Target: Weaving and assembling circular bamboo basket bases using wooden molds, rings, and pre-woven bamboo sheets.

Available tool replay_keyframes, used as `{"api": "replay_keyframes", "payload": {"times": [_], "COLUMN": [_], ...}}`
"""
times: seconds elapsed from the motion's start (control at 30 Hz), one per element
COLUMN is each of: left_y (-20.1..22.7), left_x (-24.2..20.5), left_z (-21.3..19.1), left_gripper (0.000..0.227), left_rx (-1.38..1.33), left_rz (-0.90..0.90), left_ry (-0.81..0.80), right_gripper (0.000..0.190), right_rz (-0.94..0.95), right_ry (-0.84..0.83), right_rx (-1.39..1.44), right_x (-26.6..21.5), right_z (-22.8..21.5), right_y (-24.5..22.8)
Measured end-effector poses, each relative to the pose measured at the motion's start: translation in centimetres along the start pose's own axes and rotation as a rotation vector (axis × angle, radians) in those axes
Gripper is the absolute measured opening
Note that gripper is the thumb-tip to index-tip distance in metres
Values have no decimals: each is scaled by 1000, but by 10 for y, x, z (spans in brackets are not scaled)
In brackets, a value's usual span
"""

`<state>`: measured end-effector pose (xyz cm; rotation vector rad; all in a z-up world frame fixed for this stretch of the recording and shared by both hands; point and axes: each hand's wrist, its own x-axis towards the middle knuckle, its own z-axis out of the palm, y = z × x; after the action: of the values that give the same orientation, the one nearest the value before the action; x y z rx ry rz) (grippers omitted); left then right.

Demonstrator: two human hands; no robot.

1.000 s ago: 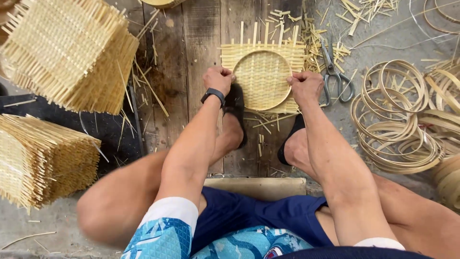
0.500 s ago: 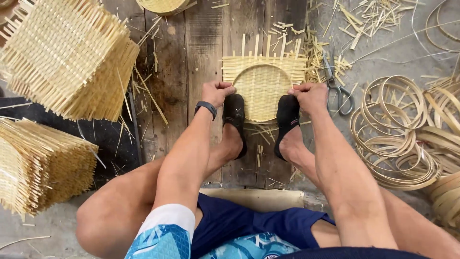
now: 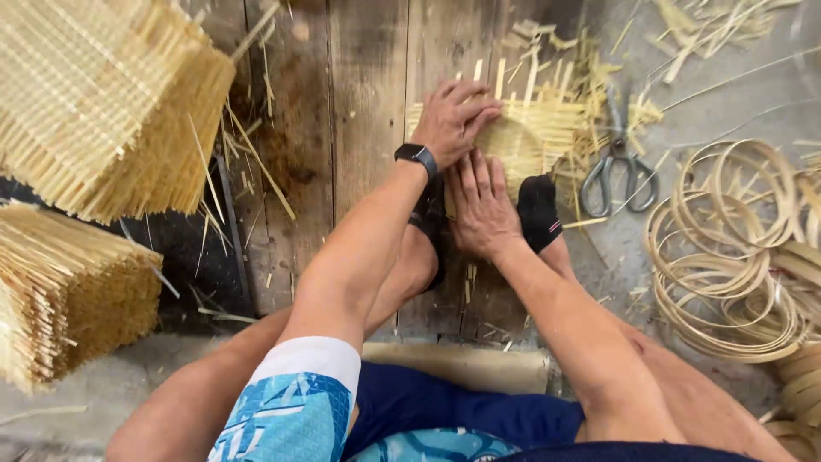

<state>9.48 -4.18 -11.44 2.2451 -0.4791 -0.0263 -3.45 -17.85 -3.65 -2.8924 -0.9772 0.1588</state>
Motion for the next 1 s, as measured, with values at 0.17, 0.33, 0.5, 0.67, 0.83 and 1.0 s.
{"api": "replay_keyframes", "payload": {"times": [0.17, 0.33, 0.5, 0.67, 0.83, 1.0], "left_y": [11, 1, 2, 22, 26, 21], "left_x": [-2, 18, -4, 14, 14, 22], "left_z": [-12, -7, 1, -27, -27, -12], "left_gripper": [19, 17, 16, 18, 20, 22], "left_rx": [-74, -128, -153, -219, -295, -314], "left_rz": [-37, 78, -23, -189, -190, -345], "left_ry": [48, 109, -48, -109, -56, -73], "right_gripper": [85, 90, 35, 24, 16, 6], "right_rz": [-14, 30, 90, 210, 202, 374], "right_ry": [90, 17, 457, 536, 407, 391], "right_rx": [-60, 111, 486, 593, 506, 712], "right_x": [-3, 23, 49, 72, 65, 59], "right_z": [24, -27, -44, -47, -16, 7], "right_y": [2, 26, 94, 99, 108, 120]}}
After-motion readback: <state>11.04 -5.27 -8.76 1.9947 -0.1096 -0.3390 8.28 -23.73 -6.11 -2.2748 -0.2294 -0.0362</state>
